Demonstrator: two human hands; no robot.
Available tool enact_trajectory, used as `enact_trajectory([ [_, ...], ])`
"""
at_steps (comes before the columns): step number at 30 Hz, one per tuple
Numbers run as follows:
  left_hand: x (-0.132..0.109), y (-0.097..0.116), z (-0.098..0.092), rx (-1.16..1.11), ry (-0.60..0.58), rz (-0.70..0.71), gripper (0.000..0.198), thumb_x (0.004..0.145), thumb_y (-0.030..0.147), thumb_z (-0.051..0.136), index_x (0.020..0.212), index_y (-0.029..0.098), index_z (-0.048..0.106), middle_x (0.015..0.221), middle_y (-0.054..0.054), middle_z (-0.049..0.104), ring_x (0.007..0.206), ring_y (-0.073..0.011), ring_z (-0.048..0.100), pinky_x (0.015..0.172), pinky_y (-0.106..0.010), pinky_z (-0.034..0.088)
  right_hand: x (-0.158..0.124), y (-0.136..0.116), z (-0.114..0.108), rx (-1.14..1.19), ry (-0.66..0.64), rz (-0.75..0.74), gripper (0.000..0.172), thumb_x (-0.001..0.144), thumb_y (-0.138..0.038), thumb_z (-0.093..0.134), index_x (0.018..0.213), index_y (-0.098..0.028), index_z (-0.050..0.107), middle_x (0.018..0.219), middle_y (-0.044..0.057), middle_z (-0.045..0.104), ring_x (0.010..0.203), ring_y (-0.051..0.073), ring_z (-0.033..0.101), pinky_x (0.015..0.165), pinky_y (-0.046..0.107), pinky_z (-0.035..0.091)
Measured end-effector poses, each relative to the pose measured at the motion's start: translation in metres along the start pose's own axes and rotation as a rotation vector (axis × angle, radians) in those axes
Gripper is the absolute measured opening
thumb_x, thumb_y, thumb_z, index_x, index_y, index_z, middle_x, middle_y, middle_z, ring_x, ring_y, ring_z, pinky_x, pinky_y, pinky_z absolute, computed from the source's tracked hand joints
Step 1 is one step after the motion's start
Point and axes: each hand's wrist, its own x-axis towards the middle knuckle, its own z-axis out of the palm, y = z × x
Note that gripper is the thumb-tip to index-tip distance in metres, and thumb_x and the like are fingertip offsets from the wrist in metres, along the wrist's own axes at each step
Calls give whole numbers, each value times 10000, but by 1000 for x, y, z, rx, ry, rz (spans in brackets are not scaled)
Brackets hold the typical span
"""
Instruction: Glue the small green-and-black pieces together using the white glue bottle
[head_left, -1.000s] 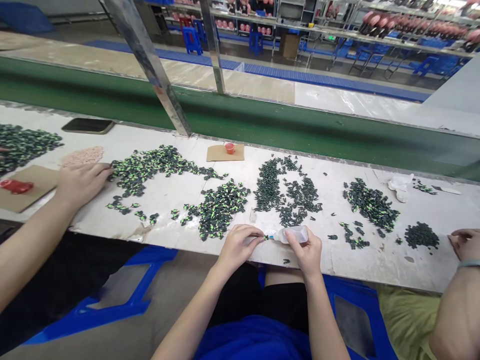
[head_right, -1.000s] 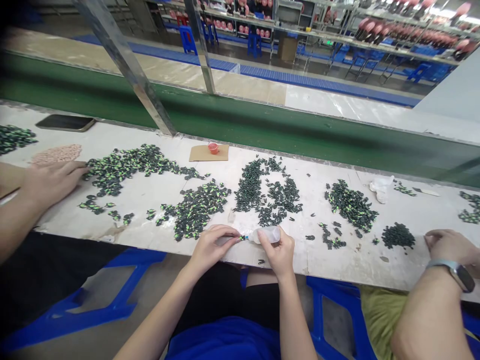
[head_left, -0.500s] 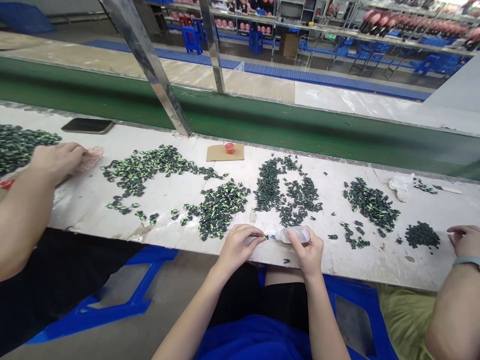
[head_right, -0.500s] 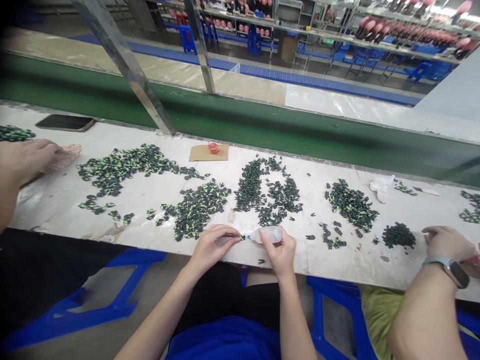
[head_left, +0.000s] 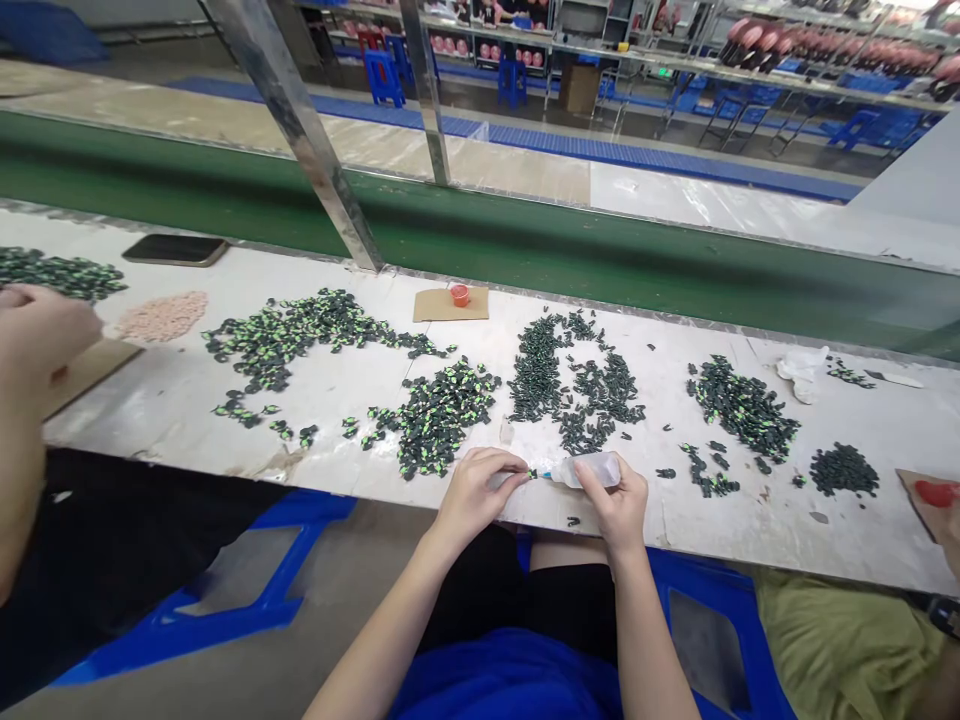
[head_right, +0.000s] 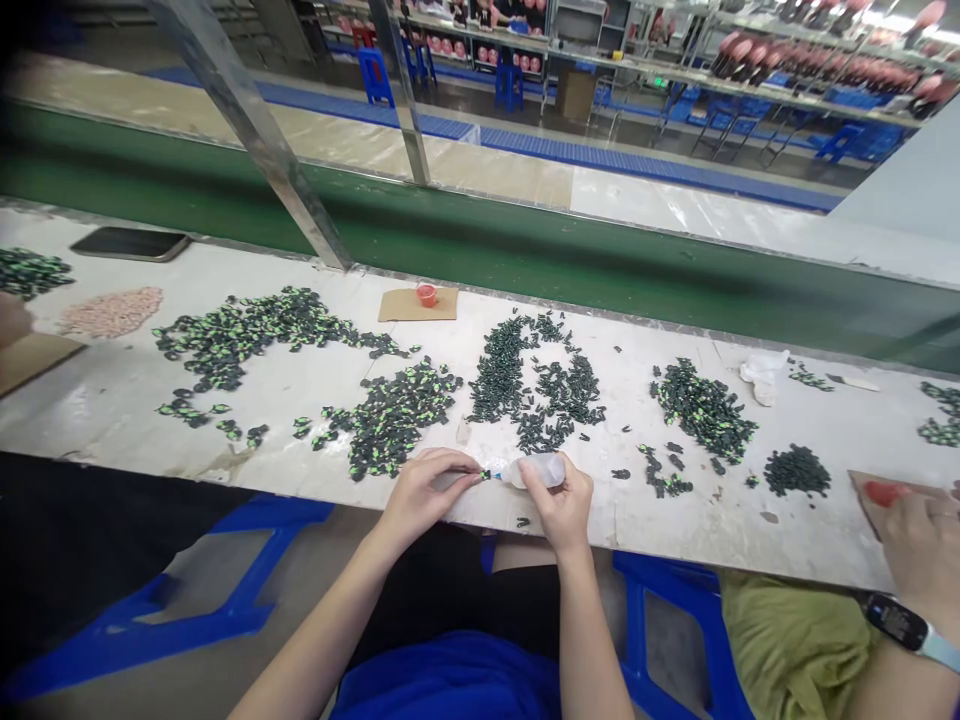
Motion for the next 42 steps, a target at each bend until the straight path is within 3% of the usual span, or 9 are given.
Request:
enact_trajectory([
  [8, -1, -2, 1, -5, -17, 11, 45, 821, 252, 657, 809, 221, 687, 807, -27, 743, 797, -192, 679, 757, -324, 518, 4, 13, -26, 137, 506, 68, 328, 661, -407, 746, 785, -174, 551, 712, 11, 615, 615, 158, 607, 593, 289, 499],
  [13, -3, -3, 1, 6, -16, 35, 25, 811, 225, 668, 813, 222, 693, 809, -24, 742, 791, -189, 677, 751, -321, 514, 13, 15, -31, 113, 473, 94, 511, 547, -364, 818, 832, -222, 418, 812, 28, 654, 765, 192, 667, 768, 367, 529],
  [21, -3, -2, -2, 9, -25, 75, 46, 816, 207, 660, 834, 223, 700, 827, -26, 745, 814, -186, 677, 771, -319, 513, 12, 7, -25, -103, 398, 130, 624, 585, -413, 808, 1052, -193, 457, 950, 91, 674, 797, 201, 654, 774, 381, 533],
  [25, -3, -3, -3, 13, -28, 109, 62, 831, 220, 646, 834, 226, 708, 821, -32, 746, 815, -189, 681, 761, -320, 512, -5, -5, -42, -212, 402, -57, 614, 714, -362, 749, 1221, -195, 446, 1080, 124, 649, 894, 220, 647, 784, 394, 536],
  [26, -3, -3, -3, 15, -29, 113, 65, 834, 226, 644, 833, 227, 708, 820, -33, 747, 813, -188, 682, 762, -322, 512, -10, -8, -47, -277, 354, -140, 491, 765, -330, 709, 1193, -208, 502, 1059, 111, 656, 891, 220, 646, 783, 391, 535],
  [28, -2, -2, -3, 25, -35, 121, 59, 833, 236, 648, 831, 230, 706, 815, -30, 747, 813, -189, 681, 777, -332, 508, -18, -15, -55, -367, 70, -301, 210, 869, -254, 573, 1072, -246, 625, 977, 81, 677, 876, 213, 650, 766, 366, 541],
  [32, -3, -2, -3, 12, -55, 153, 58, 827, 250, 660, 864, 234, 702, 858, -34, 748, 889, -205, 666, 833, -366, 498, -22, -22, -52, -426, -490, -390, 337, 925, -154, 402, 998, -295, 700, 935, 57, 678, 834, 180, 659, 690, 292, 554],
  [35, -5, -4, 0, 7, -43, 169, 90, 834, 261, 651, 902, 237, 705, 945, -52, 740, 976, -223, 637, 860, -388, 495, -18, -21, -42, -485, -599, -347, 294, 903, -140, 458, 963, -278, 711, 872, 44, 662, 767, 171, 661, 655, 271, 551],
  [42, -5, -3, 5, 136, -60, 177, 100, 832, 230, 650, 914, 252, 702, 1030, -51, 717, 1028, -246, 597, 858, -424, 468, -17, -22, -37, -565, -617, -272, 222, 853, -102, 519, 775, -240, 674, 766, 23, 639, 739, 187, 649, 652, 275, 529],
])
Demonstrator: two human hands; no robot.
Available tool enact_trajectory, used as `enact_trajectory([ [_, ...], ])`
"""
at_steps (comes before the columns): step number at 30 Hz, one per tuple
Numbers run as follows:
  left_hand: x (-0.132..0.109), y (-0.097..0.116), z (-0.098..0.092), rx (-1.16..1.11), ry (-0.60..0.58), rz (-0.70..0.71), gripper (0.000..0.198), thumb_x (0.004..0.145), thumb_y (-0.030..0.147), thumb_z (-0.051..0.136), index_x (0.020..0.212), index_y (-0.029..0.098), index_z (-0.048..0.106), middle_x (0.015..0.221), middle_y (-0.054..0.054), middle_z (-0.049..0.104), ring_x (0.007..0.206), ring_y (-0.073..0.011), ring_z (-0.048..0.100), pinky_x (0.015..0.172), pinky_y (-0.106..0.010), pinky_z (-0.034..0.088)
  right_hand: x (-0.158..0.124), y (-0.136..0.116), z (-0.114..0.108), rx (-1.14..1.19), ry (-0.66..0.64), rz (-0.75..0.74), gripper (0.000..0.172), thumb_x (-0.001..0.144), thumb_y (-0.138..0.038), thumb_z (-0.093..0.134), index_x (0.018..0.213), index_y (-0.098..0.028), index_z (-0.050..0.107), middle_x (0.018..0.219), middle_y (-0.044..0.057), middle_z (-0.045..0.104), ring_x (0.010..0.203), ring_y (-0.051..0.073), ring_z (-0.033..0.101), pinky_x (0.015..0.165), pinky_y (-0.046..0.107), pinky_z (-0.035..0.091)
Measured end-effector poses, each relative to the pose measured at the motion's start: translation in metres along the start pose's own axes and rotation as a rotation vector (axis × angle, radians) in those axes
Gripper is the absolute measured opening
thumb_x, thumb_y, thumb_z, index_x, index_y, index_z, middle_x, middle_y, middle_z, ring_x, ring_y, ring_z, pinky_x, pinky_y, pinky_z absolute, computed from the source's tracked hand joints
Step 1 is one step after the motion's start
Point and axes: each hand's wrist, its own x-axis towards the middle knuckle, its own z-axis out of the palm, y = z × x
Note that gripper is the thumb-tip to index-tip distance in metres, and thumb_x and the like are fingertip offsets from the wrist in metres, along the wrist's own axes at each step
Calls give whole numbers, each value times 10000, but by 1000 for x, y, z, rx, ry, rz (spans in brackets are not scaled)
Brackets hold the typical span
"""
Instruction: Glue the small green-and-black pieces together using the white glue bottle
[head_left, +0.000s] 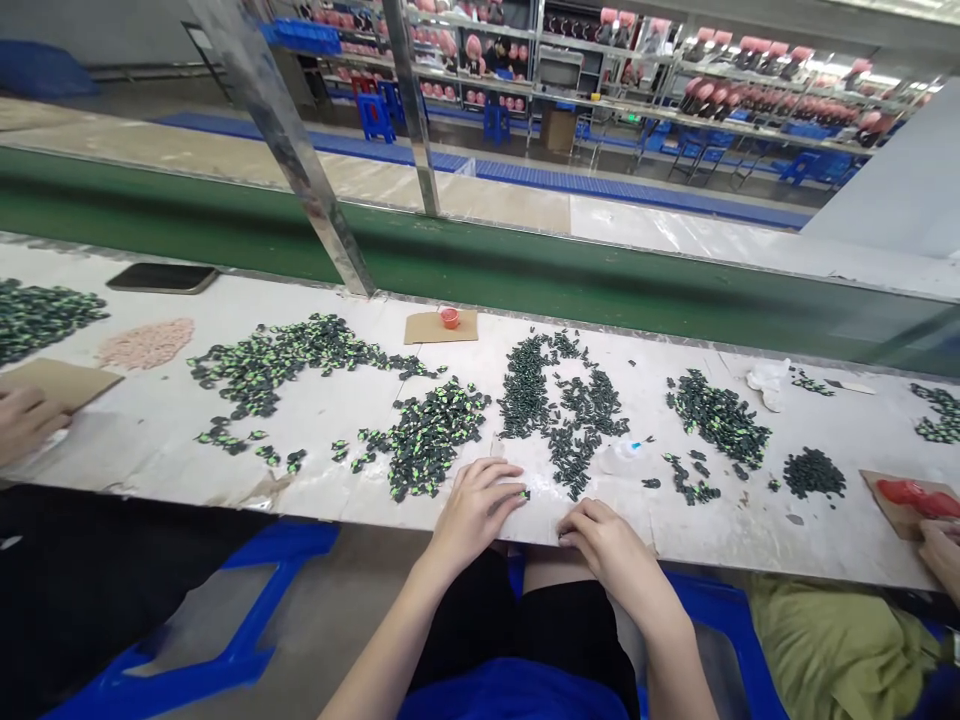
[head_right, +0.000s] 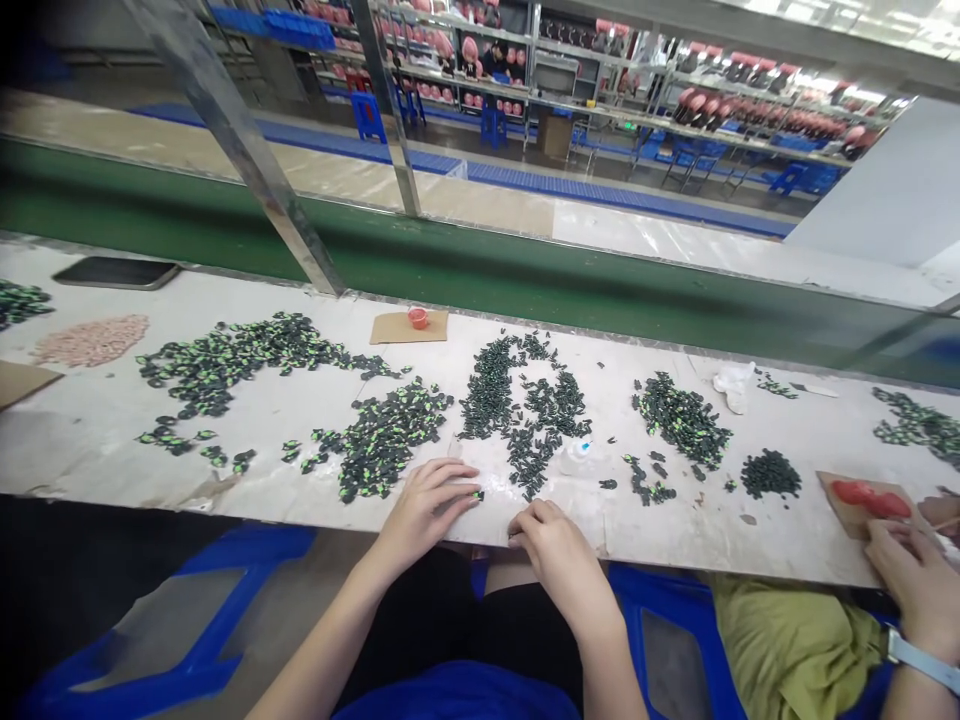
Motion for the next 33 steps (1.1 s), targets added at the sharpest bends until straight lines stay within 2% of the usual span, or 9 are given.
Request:
enact_trajectory([
  [4, 1, 0, 0, -6, -11, -6, 84, 834, 232, 645, 889, 255, 703, 1009, -49, 722, 1033, -245, 596, 865, -421, 468, 1, -7, -1, 136, 98, 17, 144, 872, -162, 523, 852, -217, 654, 774, 33, 651, 714, 181, 639, 638, 284, 537],
  [7, 2, 2, -1, -70, 27, -43, 92, 849, 230, 619, 879, 252, 703, 894, -45, 736, 987, -238, 622, 851, -404, 483, 7, -13, 1, 302, 266, 29, 186, 875, -238, 552, 1017, -222, 671, 788, 34, 673, 651, 157, 631, 616, 277, 547],
  [9, 3, 7, -2, -124, 81, -107, 107, 863, 241, 595, 865, 236, 701, 841, -47, 727, 912, -223, 647, 812, -375, 500, 12, -16, 5, 394, 392, 46, 207, 871, -259, 561, 1023, -232, 700, 811, 44, 688, 687, 164, 647, 645, 290, 556],
  [12, 5, 18, -5, -192, 169, -230, 119, 862, 271, 592, 850, 219, 699, 838, -46, 715, 830, -201, 661, 765, -334, 515, 22, -21, 14, 592, 551, 165, 180, 855, -298, 588, 906, -219, 741, 838, 65, 725, 752, 195, 687, 667, 322, 578],
  [14, 7, 26, -7, -221, 219, -287, 111, 852, 285, 607, 846, 224, 700, 836, -37, 717, 815, -195, 662, 755, -319, 519, 27, -24, 19, 740, 609, 289, 210, 833, -346, 613, 916, -198, 737, 830, 76, 743, 745, 212, 706, 656, 344, 597],
  [18, 11, 35, -11, -224, 282, -275, 123, 853, 301, 614, 867, 229, 712, 851, -37, 723, 828, -196, 662, 774, -323, 516, 36, -37, 25, 915, 631, 408, 285, 778, -410, 665, 922, -169, 716, 815, 89, 751, 737, 233, 721, 645, 369, 611],
  [24, 14, 39, -14, -156, 310, -191, 149, 875, 315, 593, 897, 236, 717, 831, -39, 715, 800, -191, 650, 775, -344, 503, 43, -54, 29, 989, 621, 398, 246, 753, -411, 688, 847, -184, 703, 932, 91, 747, 894, 231, 705, 800, 381, 585],
  [28, 14, 42, -14, -176, 318, -161, 138, 875, 284, 593, 901, 240, 721, 829, -39, 721, 793, -190, 650, 761, -339, 514, 45, -55, 34, 1052, 598, 394, 231, 728, -406, 710, 780, -182, 697, 829, 64, 747, 792, 208, 711, 763, 361, 591],
  [33, 16, 47, -15, -242, 342, -146, 124, 855, 212, 610, 860, 236, 732, 808, -35, 726, 788, -186, 650, 769, -339, 526, 45, -57, 38, 1027, 649, 382, 201, 714, -371, 721, 747, -173, 712, 760, 55, 739, 750, 207, 705, 727, 345, 591],
])
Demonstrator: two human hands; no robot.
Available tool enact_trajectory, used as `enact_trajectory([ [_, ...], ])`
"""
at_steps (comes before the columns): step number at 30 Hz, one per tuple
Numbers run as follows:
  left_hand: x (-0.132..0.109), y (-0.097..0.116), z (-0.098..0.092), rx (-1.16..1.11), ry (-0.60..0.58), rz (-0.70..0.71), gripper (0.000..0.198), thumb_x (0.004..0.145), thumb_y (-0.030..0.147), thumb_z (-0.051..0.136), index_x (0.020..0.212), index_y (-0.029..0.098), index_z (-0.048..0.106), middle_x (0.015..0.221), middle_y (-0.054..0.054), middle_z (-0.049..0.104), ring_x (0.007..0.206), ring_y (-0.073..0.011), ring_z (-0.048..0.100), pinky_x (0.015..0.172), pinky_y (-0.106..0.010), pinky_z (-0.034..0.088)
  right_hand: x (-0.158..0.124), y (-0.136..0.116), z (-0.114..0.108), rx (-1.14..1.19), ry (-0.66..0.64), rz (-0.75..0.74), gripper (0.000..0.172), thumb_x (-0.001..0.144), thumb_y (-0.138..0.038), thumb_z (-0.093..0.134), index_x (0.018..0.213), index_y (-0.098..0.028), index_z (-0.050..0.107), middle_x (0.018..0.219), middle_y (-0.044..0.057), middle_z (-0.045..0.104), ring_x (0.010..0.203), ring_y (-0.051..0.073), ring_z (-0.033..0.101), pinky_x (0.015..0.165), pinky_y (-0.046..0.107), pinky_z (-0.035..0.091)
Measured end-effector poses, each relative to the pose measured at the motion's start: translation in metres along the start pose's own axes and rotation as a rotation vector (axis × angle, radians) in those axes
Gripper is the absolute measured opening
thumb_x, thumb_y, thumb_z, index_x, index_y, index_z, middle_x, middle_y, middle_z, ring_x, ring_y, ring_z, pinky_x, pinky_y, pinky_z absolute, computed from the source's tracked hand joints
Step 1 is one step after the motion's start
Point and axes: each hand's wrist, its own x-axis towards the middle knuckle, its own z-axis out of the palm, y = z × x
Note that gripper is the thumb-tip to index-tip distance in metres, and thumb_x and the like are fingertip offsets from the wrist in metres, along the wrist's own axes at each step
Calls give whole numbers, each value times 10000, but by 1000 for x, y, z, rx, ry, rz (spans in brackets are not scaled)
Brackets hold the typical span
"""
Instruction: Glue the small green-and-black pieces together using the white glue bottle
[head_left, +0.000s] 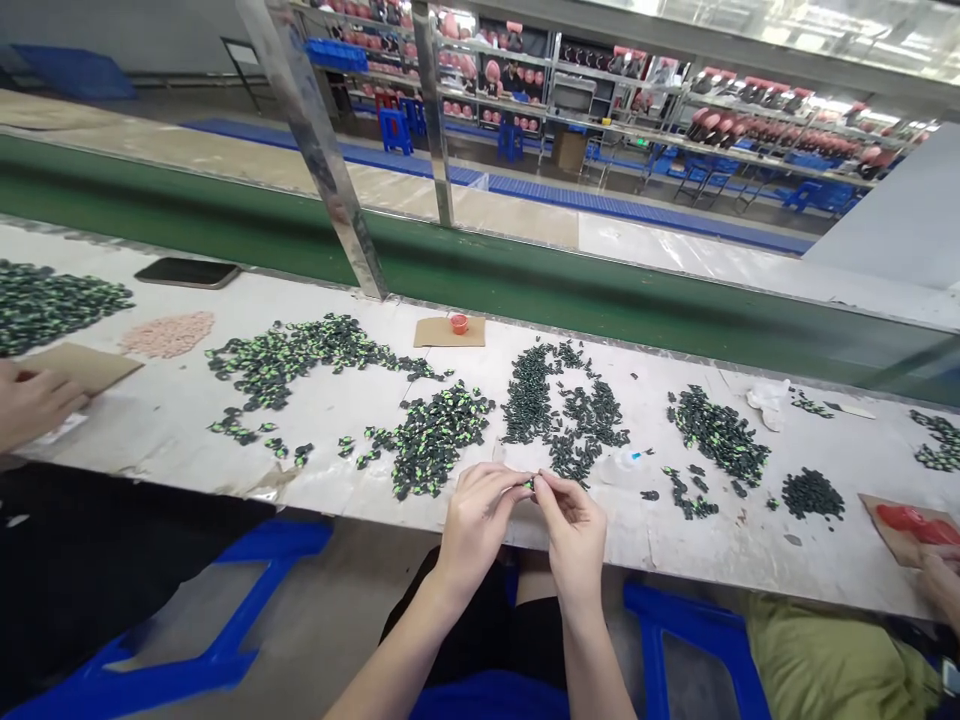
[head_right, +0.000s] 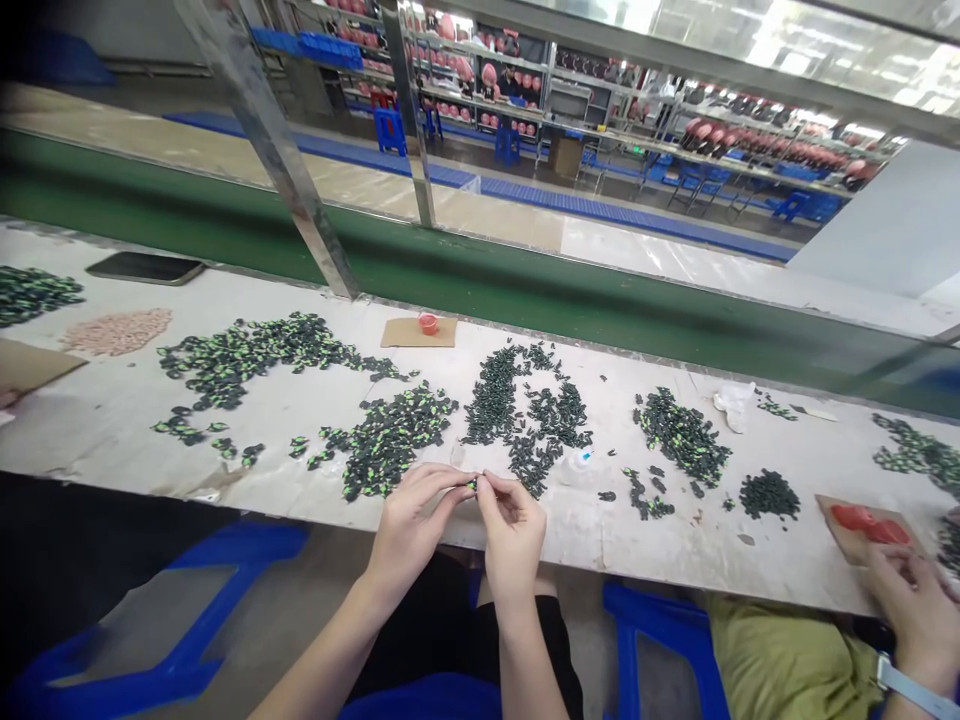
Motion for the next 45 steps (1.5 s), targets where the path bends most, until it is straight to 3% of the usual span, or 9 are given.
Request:
enact_trajectory([
  [8, 5, 15, -6, -289, -52, -243, 108, 797, 250, 669, 834, 210, 762, 807, -61, 729, 771, -189, 675, 730, -305, 566, -3, 11, 3, 65, 83, -190, 103, 719, -281, 731, 700, -181, 710, 735, 46, 724, 714, 191, 685, 672, 324, 573],
  [15, 3, 21, -4, -276, -37, -298, 103, 788, 242, 663, 807, 206, 757, 821, -64, 731, 801, -197, 677, 758, -317, 569, -3, 13, 3, 57, 76, -270, 58, 764, -225, 685, 721, -186, 687, 735, 36, 711, 714, 178, 684, 668, 308, 571],
  [22, 8, 16, -10, -84, -155, -155, 136, 860, 224, 574, 882, 204, 707, 866, -57, 716, 853, -192, 654, 773, -314, 527, 5, 3, -17, -174, -111, -362, 61, 767, -175, 667, 782, -194, 723, 774, 54, 727, 726, 180, 689, 663, 299, 583],
  [27, 13, 11, -17, 82, -289, 61, 168, 918, 215, 503, 942, 228, 669, 873, -31, 725, 875, -180, 635, 856, -363, 418, 10, -5, -30, -211, -194, -266, 181, 732, -196, 703, 911, -201, 728, 800, 48, 744, 696, 177, 703, 684, 310, 603],
  [33, 15, 4, -17, 152, -281, 199, 252, 943, 137, 438, 927, 261, 657, 767, 36, 716, 804, -137, 620, 977, -397, 212, 13, 2, -32, -40, -224, -49, 201, 663, -251, 777, 847, -201, 713, 701, 23, 718, 641, 150, 682, 653, 263, 587],
  [39, 15, 9, -15, 151, -241, 222, 266, 908, 72, 465, 899, 257, 655, 701, 65, 702, 716, -115, 599, 979, -376, 180, 15, 13, -27, 164, -188, 47, 239, 600, -276, 828, 752, -207, 657, 637, -20, 645, 610, 104, 621, 627, 205, 547],
  [45, 13, 12, -17, 197, -225, 289, 266, 894, 50, 462, 909, 243, 644, 705, 60, 706, 722, -115, 605, 994, -380, 171, 14, 21, -25, 157, -193, 56, 255, 600, -286, 818, 755, -206, 633, 618, -27, 614, 591, 108, 592, 614, 218, 534],
])
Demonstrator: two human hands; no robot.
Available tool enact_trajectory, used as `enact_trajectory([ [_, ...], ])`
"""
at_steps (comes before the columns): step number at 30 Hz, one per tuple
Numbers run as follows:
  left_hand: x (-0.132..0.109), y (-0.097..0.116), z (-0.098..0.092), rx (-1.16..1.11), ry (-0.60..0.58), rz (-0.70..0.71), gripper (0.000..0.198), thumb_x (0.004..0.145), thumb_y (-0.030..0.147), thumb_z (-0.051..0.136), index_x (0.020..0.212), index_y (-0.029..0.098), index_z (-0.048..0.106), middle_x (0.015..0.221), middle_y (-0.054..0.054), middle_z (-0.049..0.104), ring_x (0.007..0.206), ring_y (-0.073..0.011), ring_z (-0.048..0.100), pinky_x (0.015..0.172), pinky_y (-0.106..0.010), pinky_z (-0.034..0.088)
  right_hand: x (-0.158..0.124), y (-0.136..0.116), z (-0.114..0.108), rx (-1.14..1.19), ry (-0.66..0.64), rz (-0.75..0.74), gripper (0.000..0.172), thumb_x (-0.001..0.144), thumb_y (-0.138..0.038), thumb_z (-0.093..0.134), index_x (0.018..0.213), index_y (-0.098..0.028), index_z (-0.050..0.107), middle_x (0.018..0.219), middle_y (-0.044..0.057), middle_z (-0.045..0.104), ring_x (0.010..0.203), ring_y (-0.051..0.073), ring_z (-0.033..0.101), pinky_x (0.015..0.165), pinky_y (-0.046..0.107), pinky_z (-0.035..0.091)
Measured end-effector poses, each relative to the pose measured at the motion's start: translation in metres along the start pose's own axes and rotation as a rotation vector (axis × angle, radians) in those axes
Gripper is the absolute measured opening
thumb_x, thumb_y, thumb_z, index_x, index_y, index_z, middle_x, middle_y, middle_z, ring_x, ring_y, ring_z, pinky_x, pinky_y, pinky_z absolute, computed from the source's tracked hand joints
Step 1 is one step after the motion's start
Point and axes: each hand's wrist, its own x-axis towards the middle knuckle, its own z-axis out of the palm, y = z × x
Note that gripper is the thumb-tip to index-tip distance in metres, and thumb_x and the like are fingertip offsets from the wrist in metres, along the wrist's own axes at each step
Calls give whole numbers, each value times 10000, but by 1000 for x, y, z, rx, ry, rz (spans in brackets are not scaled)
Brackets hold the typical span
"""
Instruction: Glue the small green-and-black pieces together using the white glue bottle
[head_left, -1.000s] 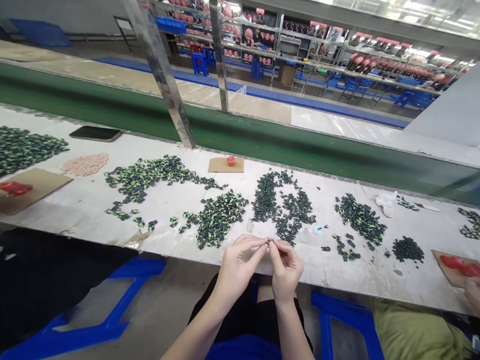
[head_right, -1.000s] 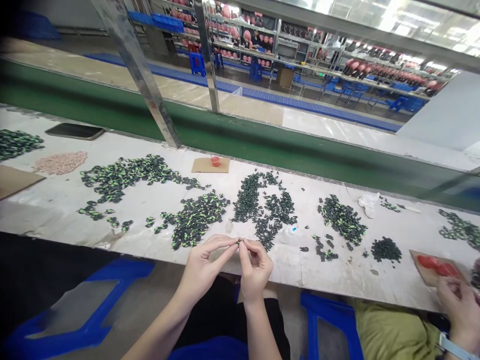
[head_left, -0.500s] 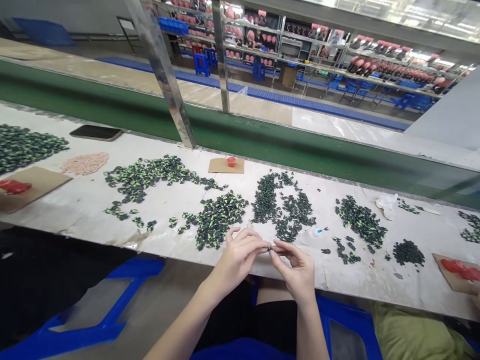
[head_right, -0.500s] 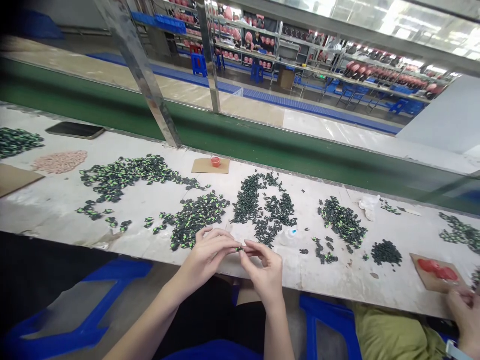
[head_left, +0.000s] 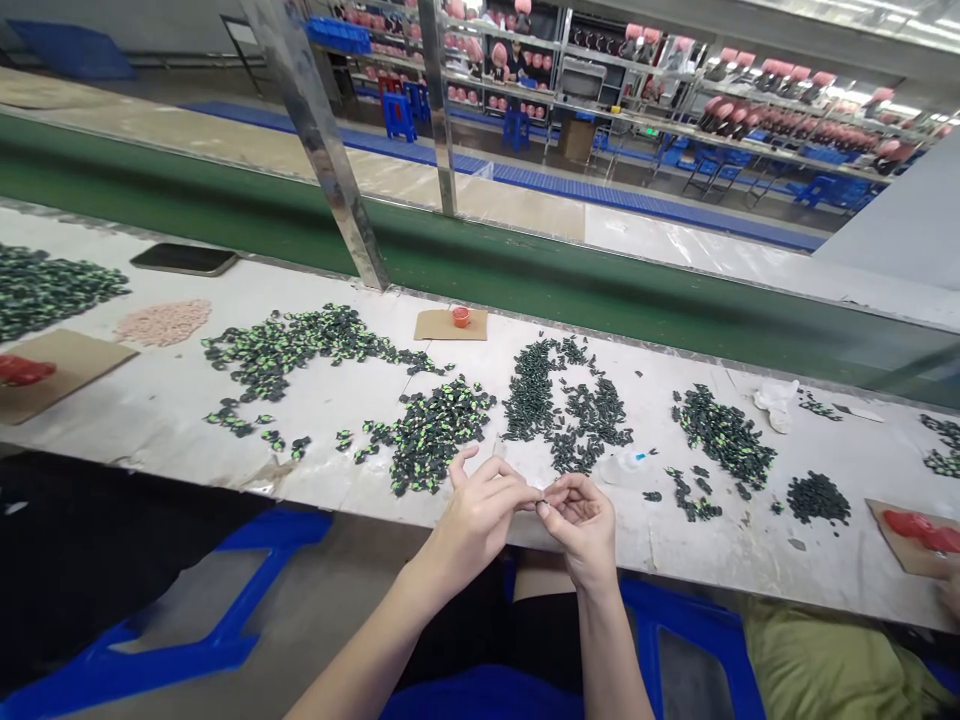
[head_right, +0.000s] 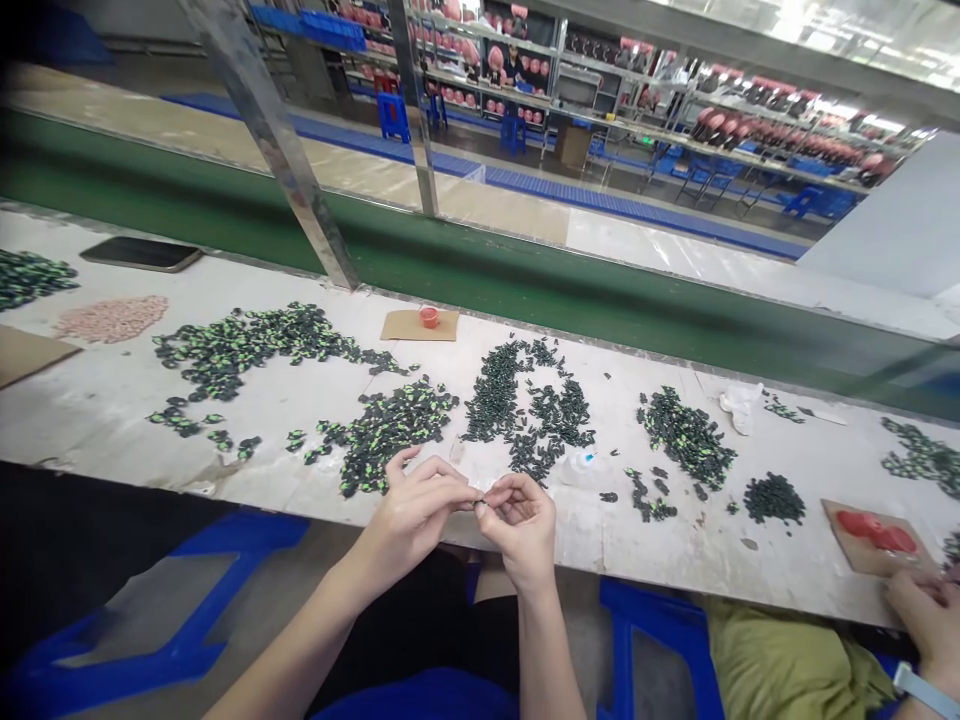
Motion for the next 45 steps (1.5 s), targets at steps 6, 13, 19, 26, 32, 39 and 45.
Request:
enact_trajectory([
  [6, -12, -2, 7, -42, -173, -52, 293, 922, 97, 426, 993, 271, 650, 764, 29, 717, 811, -135, 622, 1035, -422, 185, -7, -9, -10, -207, -102, -68, 198, 656, -293, 751, 806, -202, 659, 625, -18, 609, 599, 126, 609, 617, 235, 542],
  [13, -27, -20, 12, 3, -345, -217, 230, 913, 237, 500, 1115, 240, 609, 1028, -69, 707, 1048, -216, 581, 1051, -500, 239, -12, -51, -75, -806, -168, -89, 176, 763, -357, 654, 803, -201, 726, 756, 64, 707, 678, 202, 663, 639, 308, 552],
  [19, -21, -61, -7, 310, 17, -307, 188, 903, 275, 510, 1031, 257, 647, 1064, -79, 699, 1084, -279, 554, 953, -489, 330, -6, -62, -121, -1077, 660, -238, 456, 769, -563, 568, 963, -174, 707, 1060, 146, 678, 880, 293, 646, 799, 443, 500],
  [26, -7, -71, -3, 441, 71, -347, 169, 884, 269, 530, 960, 237, 677, 1043, -103, 692, 1080, -314, 544, 907, -513, 374, 13, -33, -94, -1115, 451, -374, 656, 692, -698, 593, 1082, -174, 652, 1112, 157, 641, 1162, 340, 447, 944, 508, 386],
  [32, 8, -88, 0, 548, -62, -406, 430, 903, 420, 481, 1270, 208, 557, 1424, -174, 455, 1293, -374, 405, 1005, -583, 325, 32, -8, -83, -1055, 380, -304, 655, 683, -739, 558, 992, -166, 619, 1071, 179, 620, 1147, 352, 398, 937, 511, 363],
  [39, -3, -98, -15, 473, -436, -164, 515, 957, 442, 348, 1442, 271, 335, 1526, -63, 314, 1412, -273, 271, 1127, -496, 245, 26, -12, -79, -973, 348, -288, 501, 709, -636, 613, 934, -188, 599, 1051, 158, 609, 1184, 328, 435, 914, 459, 416],
  [45, -1, -98, -32, 364, -647, 56, 500, 966, 435, 331, 1452, 333, 273, 1540, -19, 262, 1425, -238, 242, 1160, -481, 146, 17, -13, -73, -766, 344, -195, 465, 720, -568, 640, 991, -198, 558, 1139, 146, 653, 1126, 297, 569, 929, 458, 442],
])
